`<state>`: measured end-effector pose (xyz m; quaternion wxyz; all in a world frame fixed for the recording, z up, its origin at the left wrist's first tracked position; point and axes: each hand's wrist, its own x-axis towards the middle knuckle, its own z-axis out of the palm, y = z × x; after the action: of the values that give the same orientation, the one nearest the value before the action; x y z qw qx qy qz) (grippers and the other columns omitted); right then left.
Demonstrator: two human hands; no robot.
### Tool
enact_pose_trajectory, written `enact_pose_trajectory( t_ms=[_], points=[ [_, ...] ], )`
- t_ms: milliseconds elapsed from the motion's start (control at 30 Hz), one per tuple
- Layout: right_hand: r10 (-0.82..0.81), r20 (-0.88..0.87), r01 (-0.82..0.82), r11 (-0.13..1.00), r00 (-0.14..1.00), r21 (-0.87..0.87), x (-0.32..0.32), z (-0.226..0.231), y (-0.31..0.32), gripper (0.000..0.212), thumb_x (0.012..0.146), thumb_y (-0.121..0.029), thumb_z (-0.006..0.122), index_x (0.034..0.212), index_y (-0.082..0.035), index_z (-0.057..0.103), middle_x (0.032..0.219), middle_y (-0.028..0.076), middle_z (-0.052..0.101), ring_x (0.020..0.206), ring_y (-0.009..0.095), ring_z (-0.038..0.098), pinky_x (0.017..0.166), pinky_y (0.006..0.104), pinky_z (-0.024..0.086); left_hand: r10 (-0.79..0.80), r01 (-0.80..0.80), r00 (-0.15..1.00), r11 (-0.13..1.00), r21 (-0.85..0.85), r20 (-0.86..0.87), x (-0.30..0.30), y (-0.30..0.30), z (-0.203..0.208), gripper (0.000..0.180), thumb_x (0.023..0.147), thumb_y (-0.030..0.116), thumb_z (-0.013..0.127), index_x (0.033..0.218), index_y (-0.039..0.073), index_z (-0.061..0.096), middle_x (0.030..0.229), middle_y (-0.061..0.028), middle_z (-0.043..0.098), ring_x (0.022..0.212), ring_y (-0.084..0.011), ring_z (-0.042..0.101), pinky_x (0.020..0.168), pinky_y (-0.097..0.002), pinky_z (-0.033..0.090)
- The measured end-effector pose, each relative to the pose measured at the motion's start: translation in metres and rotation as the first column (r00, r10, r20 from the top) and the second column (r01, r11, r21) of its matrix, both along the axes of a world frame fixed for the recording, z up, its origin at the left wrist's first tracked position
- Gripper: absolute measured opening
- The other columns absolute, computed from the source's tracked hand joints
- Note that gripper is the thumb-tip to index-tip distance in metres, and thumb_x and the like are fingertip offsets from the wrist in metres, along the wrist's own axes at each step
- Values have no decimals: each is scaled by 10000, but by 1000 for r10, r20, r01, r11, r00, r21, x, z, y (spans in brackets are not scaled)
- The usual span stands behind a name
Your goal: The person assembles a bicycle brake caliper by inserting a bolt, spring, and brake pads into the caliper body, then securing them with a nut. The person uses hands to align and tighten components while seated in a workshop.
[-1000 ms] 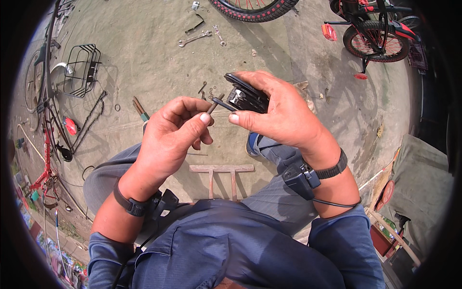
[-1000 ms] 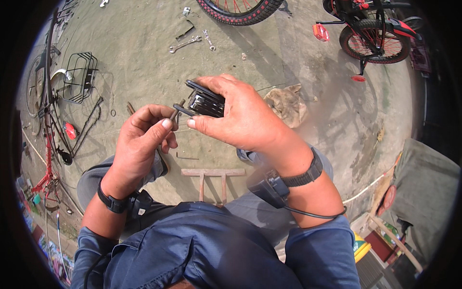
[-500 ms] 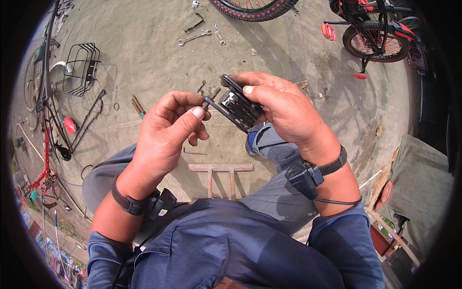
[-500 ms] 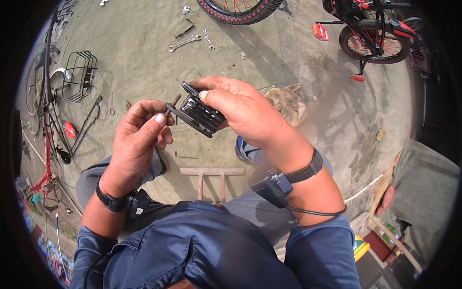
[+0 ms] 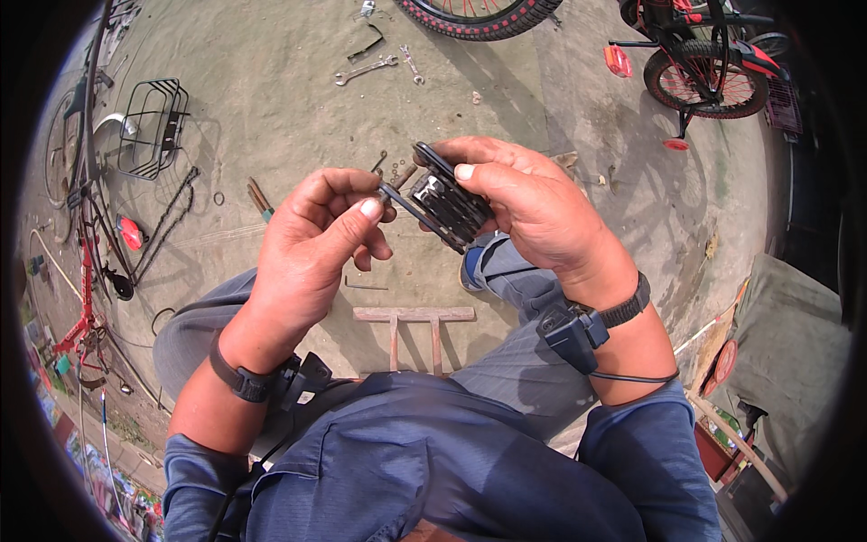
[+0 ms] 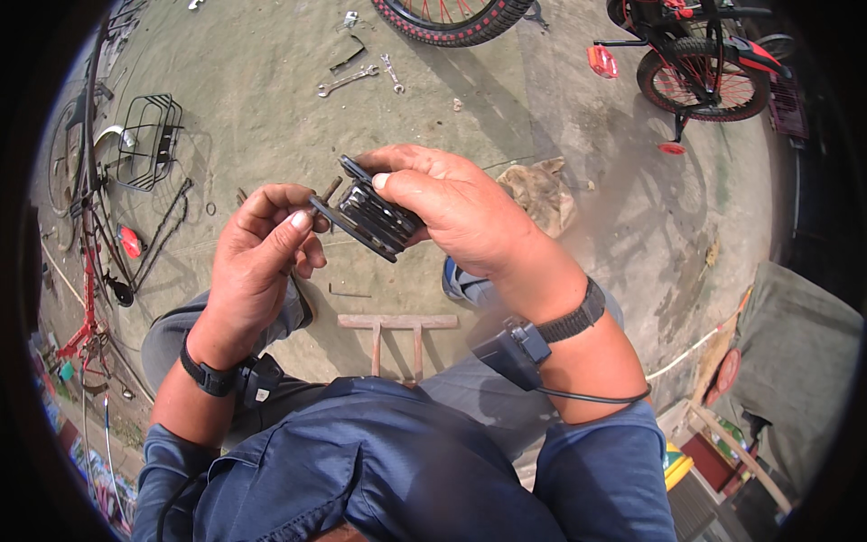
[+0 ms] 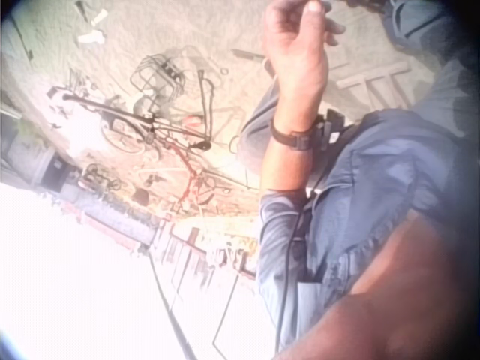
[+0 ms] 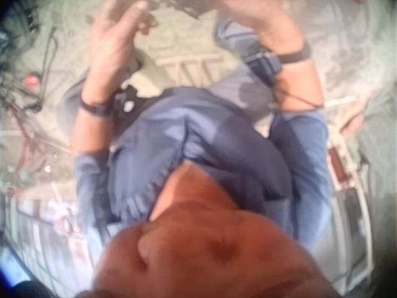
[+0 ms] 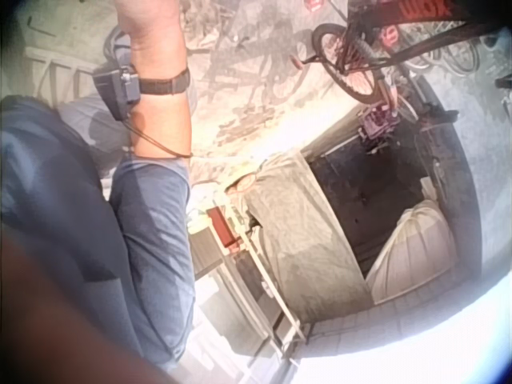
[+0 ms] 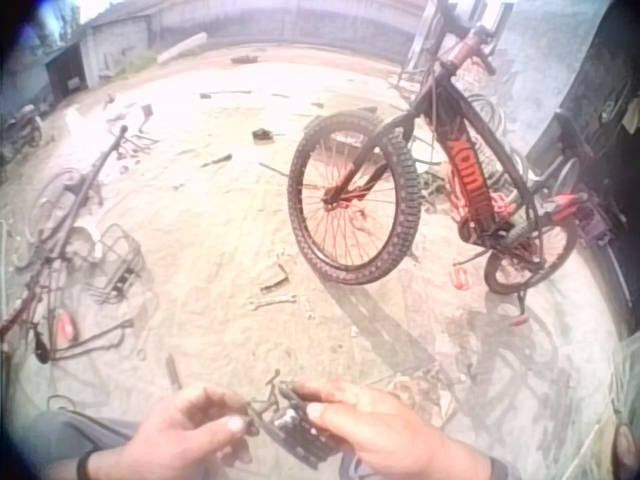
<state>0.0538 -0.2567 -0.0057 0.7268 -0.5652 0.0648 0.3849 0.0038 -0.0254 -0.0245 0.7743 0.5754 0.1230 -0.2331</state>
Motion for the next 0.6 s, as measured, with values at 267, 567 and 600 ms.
enact_pose_trajectory(
  t_ms=[267, 567, 600],
  points=[
    [-14, -6, 14, 1000, 1000, -5, -1, 1, 2, 449, 983, -197, 511, 1355, 51, 549, 1059, 21, 673, 871, 64, 615, 734, 231, 501, -3, 3, 1000, 1000, 11, -10, 0, 1, 0, 259, 1002, 158, 633, 1225, 35, 583, 1019, -77, 689, 751, -107, 649, 618, -211, 484],
    [20, 19, -19, 1000, 1000, -13, 0, -4, 0, 427, 974, -202, 511, 1323, 32, 583, 1043, 10, 675, 859, 61, 604, 720, 234, 484, -16, 16, 1000, 1000, -3, -19, 0, 1, 0, 271, 986, 123, 657, 1226, 24, 582, 1024, -66, 695, 778, -115, 667, 637, -228, 493],
    [17, 19, -17, 1000, 1000, -18, 0, -4, 0, 427, 973, -203, 511, 1322, 33, 584, 1042, 10, 675, 858, 61, 603, 718, 234, 483, -13, 13, 1000, 1000, -5, -22, 0, 1, 0, 271, 984, 120, 659, 1226, 24, 583, 1023, -65, 695, 779, -114, 668, 637, -227, 492]
  ],
)
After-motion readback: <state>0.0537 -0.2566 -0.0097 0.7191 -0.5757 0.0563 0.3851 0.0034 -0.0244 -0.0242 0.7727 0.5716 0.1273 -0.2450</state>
